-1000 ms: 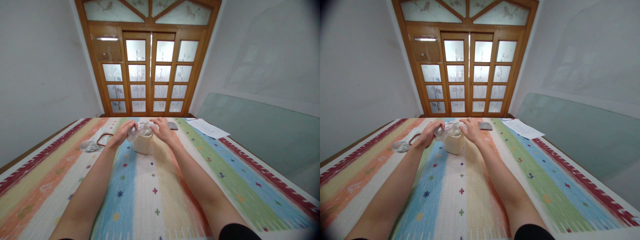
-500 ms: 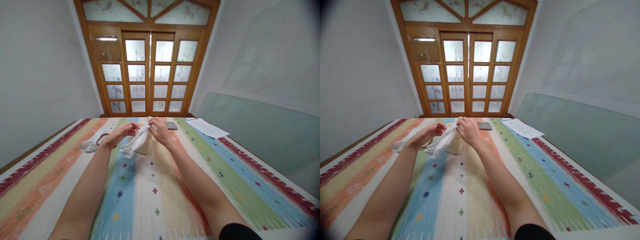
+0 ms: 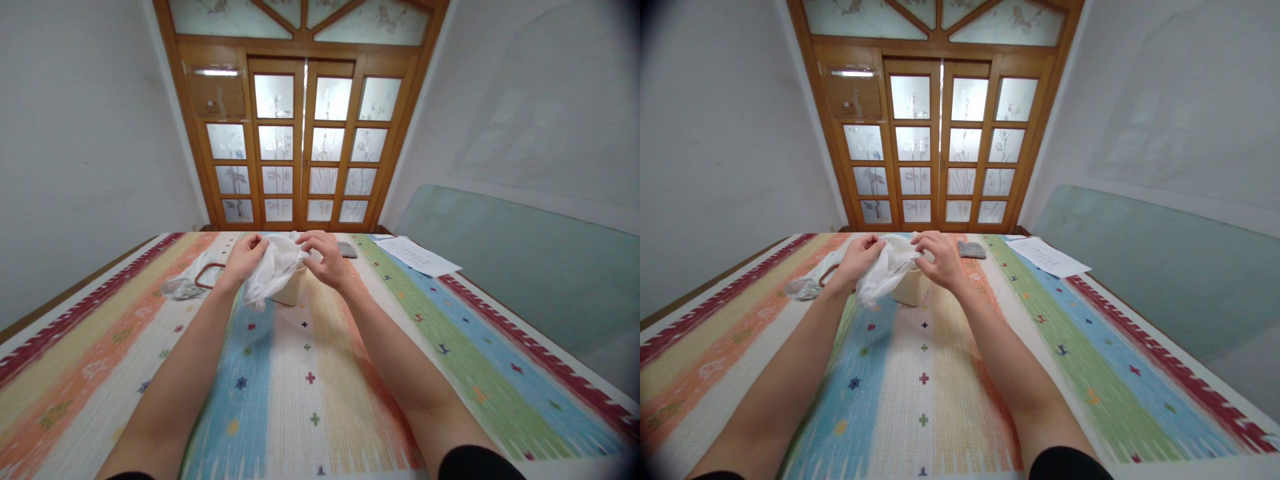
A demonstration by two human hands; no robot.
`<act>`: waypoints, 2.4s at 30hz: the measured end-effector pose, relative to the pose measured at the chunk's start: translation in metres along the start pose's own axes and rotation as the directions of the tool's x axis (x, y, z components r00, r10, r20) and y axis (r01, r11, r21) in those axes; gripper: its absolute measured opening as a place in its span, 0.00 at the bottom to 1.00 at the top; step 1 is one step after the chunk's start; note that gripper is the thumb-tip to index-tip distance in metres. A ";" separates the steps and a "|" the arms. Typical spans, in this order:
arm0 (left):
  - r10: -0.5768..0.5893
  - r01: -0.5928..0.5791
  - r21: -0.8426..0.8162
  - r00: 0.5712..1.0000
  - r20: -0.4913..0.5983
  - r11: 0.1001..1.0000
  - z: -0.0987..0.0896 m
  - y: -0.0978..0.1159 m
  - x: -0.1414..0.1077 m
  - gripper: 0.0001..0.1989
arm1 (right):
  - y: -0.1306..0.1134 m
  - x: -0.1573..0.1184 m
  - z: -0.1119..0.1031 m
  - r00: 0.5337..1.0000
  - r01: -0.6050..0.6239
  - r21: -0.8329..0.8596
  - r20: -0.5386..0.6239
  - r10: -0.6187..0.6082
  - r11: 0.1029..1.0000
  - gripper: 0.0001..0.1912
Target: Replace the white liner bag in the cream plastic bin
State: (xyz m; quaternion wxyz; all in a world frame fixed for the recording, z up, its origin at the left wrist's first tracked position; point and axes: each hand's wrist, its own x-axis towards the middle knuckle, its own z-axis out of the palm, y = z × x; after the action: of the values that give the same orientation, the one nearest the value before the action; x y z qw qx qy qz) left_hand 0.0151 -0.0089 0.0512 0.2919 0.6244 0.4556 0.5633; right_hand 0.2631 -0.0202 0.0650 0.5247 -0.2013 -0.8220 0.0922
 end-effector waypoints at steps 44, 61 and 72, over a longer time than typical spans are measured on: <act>-0.286 0.338 -0.211 0.928 0.241 0.917 0.029 -0.081 0.001 0.38 | 0.098 -0.049 0.023 0.371 -0.910 -0.009 0.431 0.823 0.415 0.20; 0.311 -0.431 0.200 0.841 0.442 0.880 0.027 -0.005 -0.011 0.16 | 0.018 -0.001 -0.006 0.968 -0.140 -0.208 0.175 0.178 0.968 0.13; 0.256 -0.379 0.585 0.924 0.285 0.717 0.018 -0.017 -0.006 0.19 | 0.030 -0.002 -0.029 0.904 -0.048 -0.543 0.333 0.268 0.838 0.12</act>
State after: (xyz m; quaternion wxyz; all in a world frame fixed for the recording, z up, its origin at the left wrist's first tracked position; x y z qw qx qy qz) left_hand 0.0288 -0.0049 0.0299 0.0051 0.8037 0.4740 0.3596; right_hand 0.2970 0.0048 0.0652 0.2631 -0.3819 -0.8844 -0.0519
